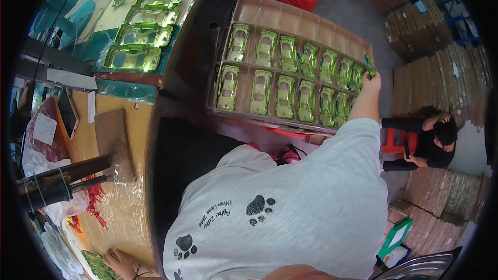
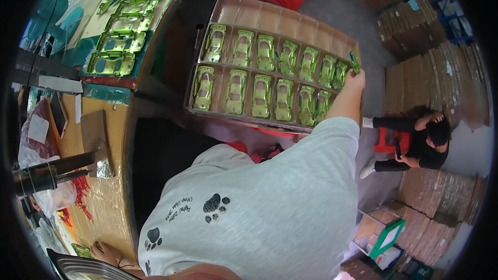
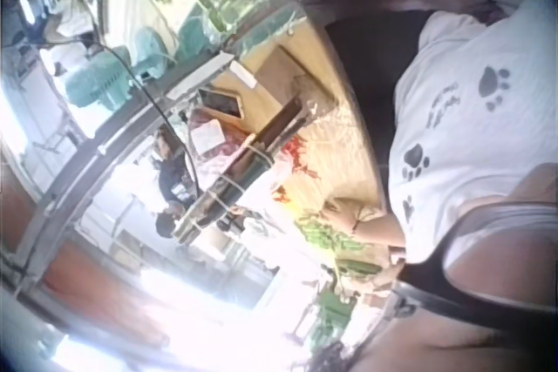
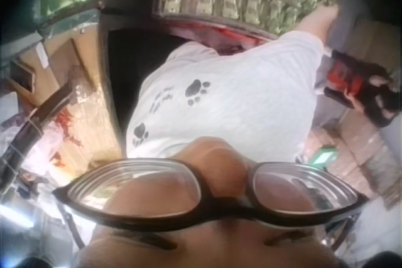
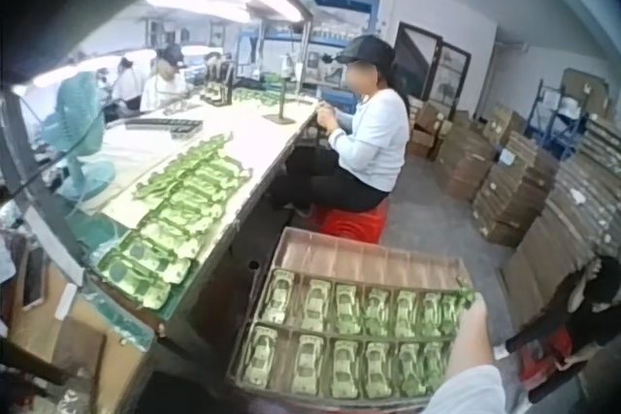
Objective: Assembling small translucent plastic car components and using a heat tool to fuse or attach parts.
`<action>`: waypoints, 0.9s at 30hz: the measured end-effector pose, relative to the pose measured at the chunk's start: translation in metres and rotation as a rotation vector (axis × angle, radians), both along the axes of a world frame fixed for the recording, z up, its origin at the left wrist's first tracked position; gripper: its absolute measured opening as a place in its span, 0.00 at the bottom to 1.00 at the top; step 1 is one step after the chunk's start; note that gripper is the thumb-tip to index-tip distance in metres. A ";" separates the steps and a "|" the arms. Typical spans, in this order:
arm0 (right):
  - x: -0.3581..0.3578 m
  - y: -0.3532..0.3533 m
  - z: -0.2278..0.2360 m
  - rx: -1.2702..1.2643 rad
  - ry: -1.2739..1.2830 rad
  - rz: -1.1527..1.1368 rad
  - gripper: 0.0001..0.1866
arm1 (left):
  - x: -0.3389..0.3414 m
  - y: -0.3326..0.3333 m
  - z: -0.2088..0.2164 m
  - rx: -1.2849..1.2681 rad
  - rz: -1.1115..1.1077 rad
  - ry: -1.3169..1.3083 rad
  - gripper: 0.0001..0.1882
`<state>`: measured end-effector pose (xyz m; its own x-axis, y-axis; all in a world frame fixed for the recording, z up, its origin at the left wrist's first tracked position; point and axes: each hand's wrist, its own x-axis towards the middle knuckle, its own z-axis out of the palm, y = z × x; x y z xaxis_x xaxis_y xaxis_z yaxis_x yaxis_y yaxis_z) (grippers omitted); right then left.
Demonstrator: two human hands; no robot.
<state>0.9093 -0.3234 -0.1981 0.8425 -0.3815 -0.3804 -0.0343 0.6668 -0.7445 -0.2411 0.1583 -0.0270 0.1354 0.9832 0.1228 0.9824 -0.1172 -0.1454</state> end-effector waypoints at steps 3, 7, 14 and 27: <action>-0.019 0.024 -0.003 -0.015 -0.097 0.153 0.21 | -0.023 -0.006 0.008 0.039 -0.015 0.020 0.17; -0.049 0.022 0.019 0.171 -0.049 -0.031 0.28 | 0.009 0.013 0.019 0.050 0.048 0.139 0.17; -0.157 0.147 0.044 -0.535 -0.128 0.173 0.19 | 0.034 -0.036 0.017 0.233 0.129 0.250 0.24; -0.521 0.362 0.157 -0.493 -2.272 1.454 0.12 | 0.104 -0.080 0.041 0.336 0.515 -0.348 0.36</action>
